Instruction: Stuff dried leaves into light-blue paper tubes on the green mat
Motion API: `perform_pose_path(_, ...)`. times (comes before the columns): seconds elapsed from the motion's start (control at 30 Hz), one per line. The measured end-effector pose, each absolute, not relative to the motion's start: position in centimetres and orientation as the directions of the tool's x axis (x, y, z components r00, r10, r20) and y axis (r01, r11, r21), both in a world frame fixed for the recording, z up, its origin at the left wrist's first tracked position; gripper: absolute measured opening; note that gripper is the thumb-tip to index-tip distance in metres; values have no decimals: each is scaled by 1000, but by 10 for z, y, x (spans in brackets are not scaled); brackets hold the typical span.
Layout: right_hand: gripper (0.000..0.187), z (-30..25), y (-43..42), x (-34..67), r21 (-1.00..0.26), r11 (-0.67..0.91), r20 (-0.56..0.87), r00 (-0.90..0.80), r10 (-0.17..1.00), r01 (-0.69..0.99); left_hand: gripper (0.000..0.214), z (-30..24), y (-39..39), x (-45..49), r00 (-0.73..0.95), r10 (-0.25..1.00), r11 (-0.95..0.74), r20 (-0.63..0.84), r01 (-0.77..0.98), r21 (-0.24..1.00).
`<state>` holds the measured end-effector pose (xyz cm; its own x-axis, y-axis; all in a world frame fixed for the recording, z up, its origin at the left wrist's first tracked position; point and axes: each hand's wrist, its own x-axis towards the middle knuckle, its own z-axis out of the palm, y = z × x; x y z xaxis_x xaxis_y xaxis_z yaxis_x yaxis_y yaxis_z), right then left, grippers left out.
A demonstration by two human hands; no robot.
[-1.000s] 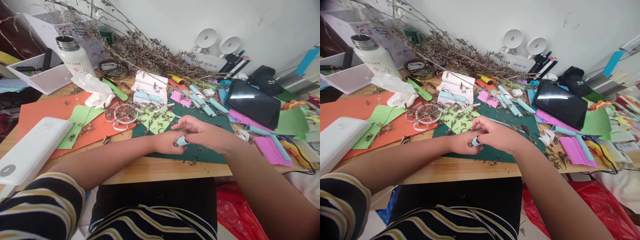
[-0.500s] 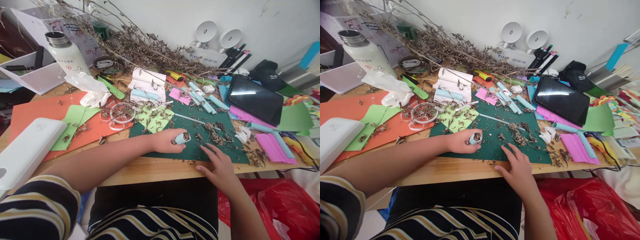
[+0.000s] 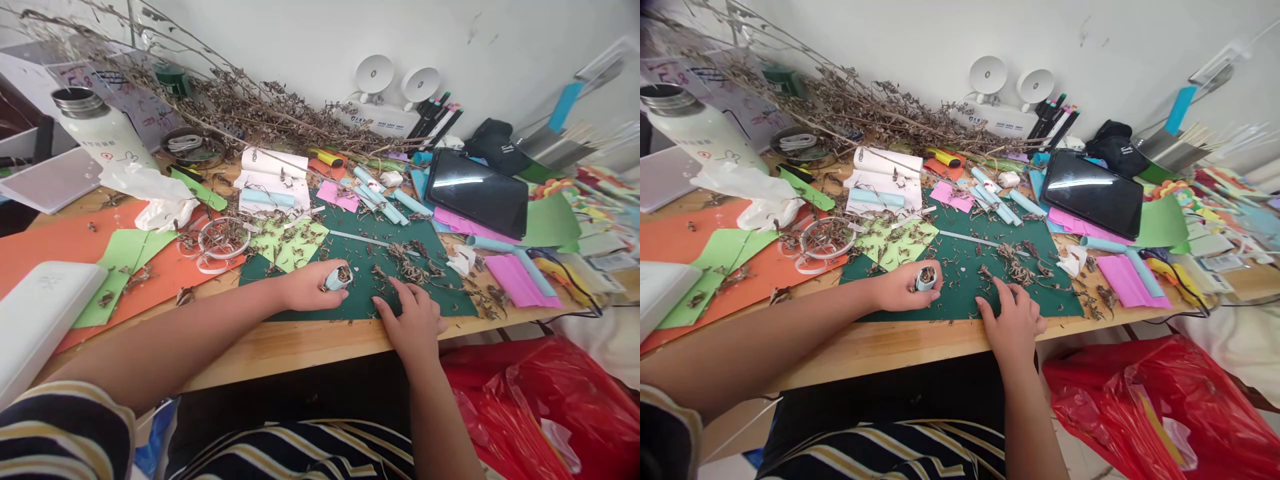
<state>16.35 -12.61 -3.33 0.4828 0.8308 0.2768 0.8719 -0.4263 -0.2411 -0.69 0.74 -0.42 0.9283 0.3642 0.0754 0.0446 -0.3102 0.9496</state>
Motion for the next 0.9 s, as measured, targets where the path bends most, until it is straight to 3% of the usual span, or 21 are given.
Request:
perform_pose_path(0.17,46,-32,-120,187,-417,-493,362,637,680,763,12,-4,8,-6,931,360,-280,61,45,959)
perform_pose_path(0.27,51,-31,-117,203,-432,-553,342,697,631,713,11,-4,8,-6,931,358,-287,70,38,957)
perform_pose_path(0.57,45,-4,-82,211,-277,-596,252,656,712,753,11,-6,8,-6,929,357,-309,96,21,951)
perform_pose_path(0.73,29,17,-41,228,-32,-514,-105,509,854,857,11,-5,8,-6,926,360,-319,114,7,948)
perform_pose_path(0.9,18,38,-18,233,-42,-462,-129,453,882,886,12,-6,7,-6,929,360,-317,89,32,948)
